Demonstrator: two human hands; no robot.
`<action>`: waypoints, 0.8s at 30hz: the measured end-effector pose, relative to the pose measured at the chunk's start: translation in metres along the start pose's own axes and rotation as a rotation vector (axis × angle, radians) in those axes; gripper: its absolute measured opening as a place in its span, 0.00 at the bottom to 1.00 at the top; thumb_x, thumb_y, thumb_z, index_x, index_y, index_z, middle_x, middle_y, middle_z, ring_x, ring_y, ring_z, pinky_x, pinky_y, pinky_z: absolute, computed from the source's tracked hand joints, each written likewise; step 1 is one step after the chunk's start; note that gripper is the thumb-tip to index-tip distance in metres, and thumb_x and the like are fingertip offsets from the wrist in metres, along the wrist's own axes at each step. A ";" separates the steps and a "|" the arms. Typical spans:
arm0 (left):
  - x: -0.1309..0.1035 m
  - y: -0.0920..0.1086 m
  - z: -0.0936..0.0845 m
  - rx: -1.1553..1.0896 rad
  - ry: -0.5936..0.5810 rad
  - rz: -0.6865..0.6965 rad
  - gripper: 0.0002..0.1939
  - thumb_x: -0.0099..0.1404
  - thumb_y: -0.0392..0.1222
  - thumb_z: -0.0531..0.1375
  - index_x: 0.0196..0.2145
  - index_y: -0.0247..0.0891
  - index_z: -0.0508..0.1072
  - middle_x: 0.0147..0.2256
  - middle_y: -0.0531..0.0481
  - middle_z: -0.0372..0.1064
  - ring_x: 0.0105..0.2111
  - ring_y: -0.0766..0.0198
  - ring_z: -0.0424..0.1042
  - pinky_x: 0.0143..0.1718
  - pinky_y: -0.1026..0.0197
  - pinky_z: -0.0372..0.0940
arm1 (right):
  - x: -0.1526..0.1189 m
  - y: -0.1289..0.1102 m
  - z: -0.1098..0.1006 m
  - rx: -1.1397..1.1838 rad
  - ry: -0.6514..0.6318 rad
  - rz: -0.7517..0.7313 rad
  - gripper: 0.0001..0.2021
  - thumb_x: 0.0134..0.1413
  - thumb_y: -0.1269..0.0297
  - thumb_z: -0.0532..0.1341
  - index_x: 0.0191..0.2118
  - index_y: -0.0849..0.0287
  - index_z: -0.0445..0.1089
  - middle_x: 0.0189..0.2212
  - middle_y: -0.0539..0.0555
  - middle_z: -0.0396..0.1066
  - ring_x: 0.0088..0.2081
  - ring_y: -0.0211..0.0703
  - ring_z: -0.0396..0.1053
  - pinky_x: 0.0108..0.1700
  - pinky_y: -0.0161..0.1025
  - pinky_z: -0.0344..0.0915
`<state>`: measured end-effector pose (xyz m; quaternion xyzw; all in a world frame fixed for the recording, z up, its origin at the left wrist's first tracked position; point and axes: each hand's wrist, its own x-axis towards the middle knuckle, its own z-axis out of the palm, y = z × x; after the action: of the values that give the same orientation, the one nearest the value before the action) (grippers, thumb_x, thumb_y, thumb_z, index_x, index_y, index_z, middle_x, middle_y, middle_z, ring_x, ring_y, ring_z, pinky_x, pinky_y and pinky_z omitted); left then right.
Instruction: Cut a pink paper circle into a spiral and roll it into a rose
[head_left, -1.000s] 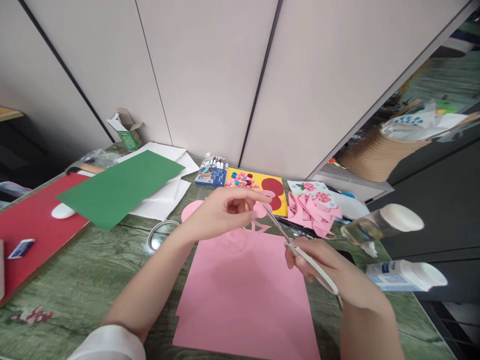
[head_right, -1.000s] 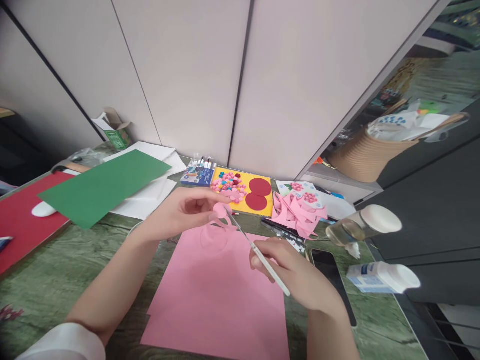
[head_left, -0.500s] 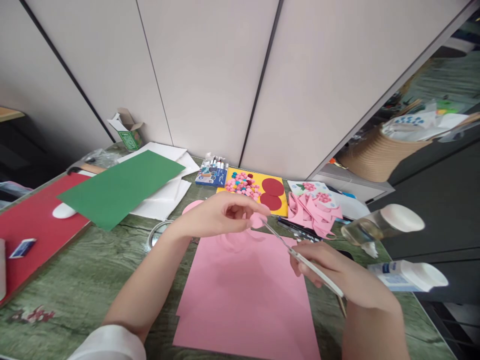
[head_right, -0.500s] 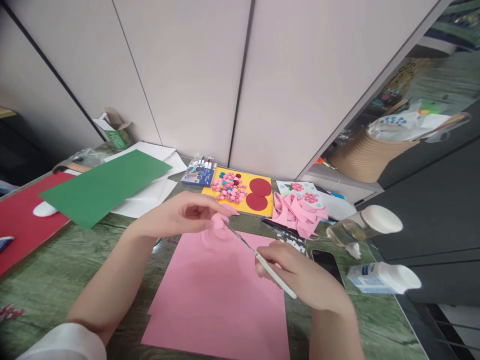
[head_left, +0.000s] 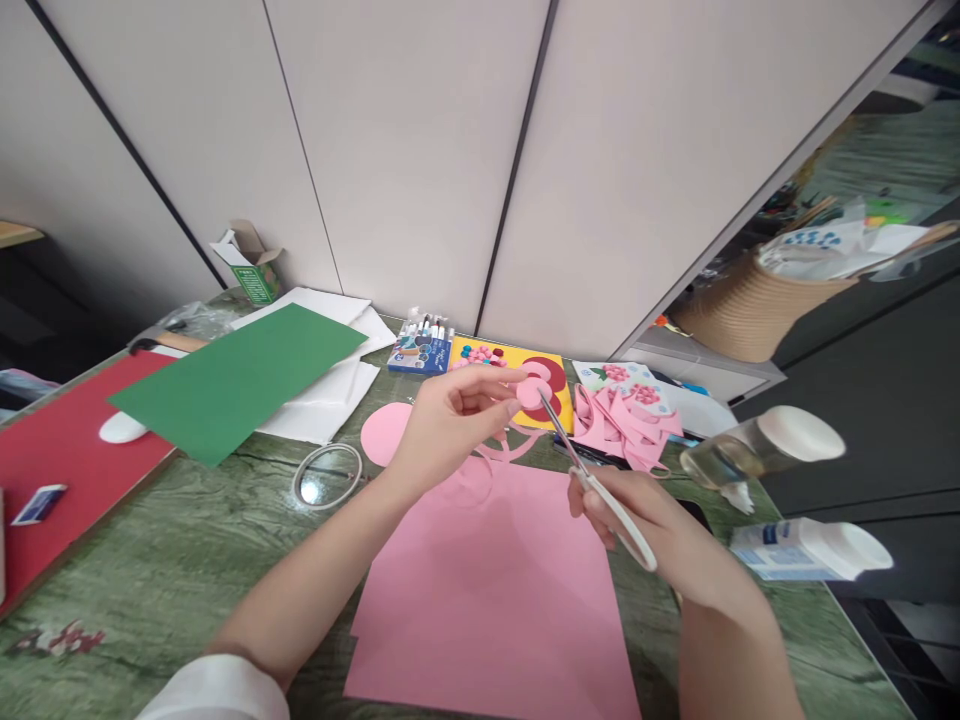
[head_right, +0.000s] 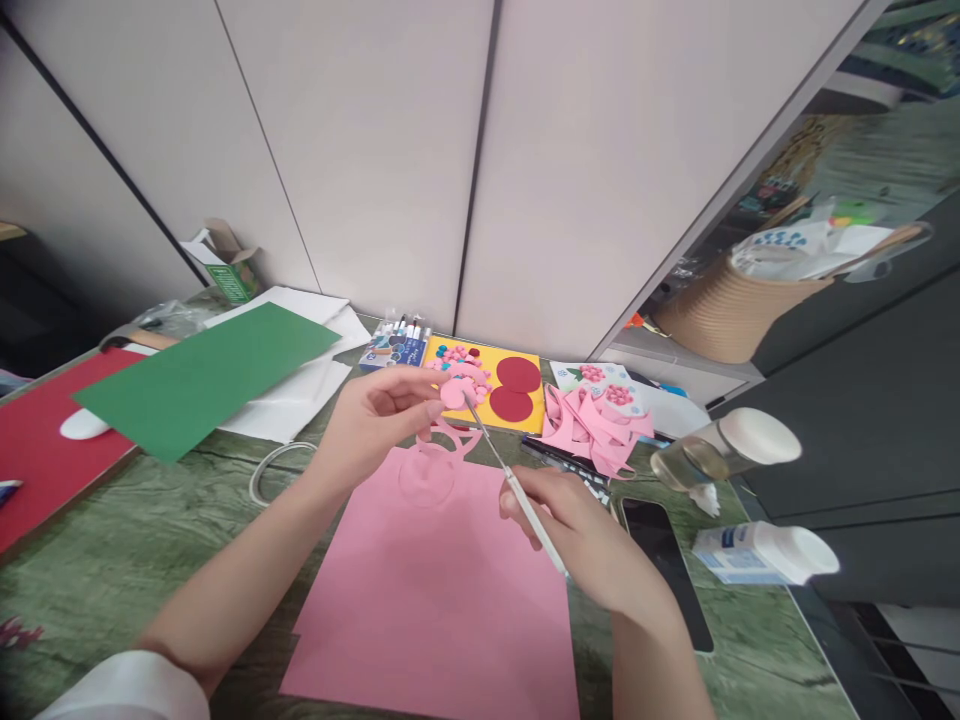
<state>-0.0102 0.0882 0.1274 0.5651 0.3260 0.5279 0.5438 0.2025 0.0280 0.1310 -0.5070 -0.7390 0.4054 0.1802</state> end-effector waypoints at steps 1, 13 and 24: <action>-0.001 0.000 0.001 -0.006 0.004 0.000 0.14 0.54 0.41 0.63 0.39 0.38 0.75 0.31 0.48 0.73 0.24 0.70 0.69 0.22 0.69 0.67 | 0.000 0.000 0.000 -0.004 0.005 0.002 0.15 0.62 0.58 0.48 0.29 0.59 0.64 0.19 0.47 0.59 0.23 0.35 0.57 0.26 0.33 0.52; -0.004 -0.006 0.010 -0.006 0.046 0.004 0.12 0.54 0.41 0.63 0.38 0.38 0.75 0.30 0.49 0.73 0.27 0.66 0.72 0.25 0.66 0.68 | 0.000 -0.005 0.000 -0.042 0.005 -0.004 0.18 0.62 0.53 0.46 0.29 0.59 0.64 0.19 0.47 0.59 0.24 0.36 0.58 0.27 0.33 0.53; -0.002 -0.002 0.002 0.103 -0.031 0.008 0.11 0.54 0.39 0.62 0.37 0.39 0.76 0.33 0.47 0.75 0.24 0.68 0.70 0.21 0.66 0.65 | -0.003 0.000 -0.004 -0.008 -0.052 -0.009 0.17 0.62 0.54 0.47 0.30 0.59 0.64 0.22 0.47 0.59 0.25 0.36 0.58 0.29 0.33 0.54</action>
<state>-0.0080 0.0865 0.1253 0.6017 0.3422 0.5037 0.5169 0.2066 0.0267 0.1335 -0.4935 -0.7475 0.4145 0.1610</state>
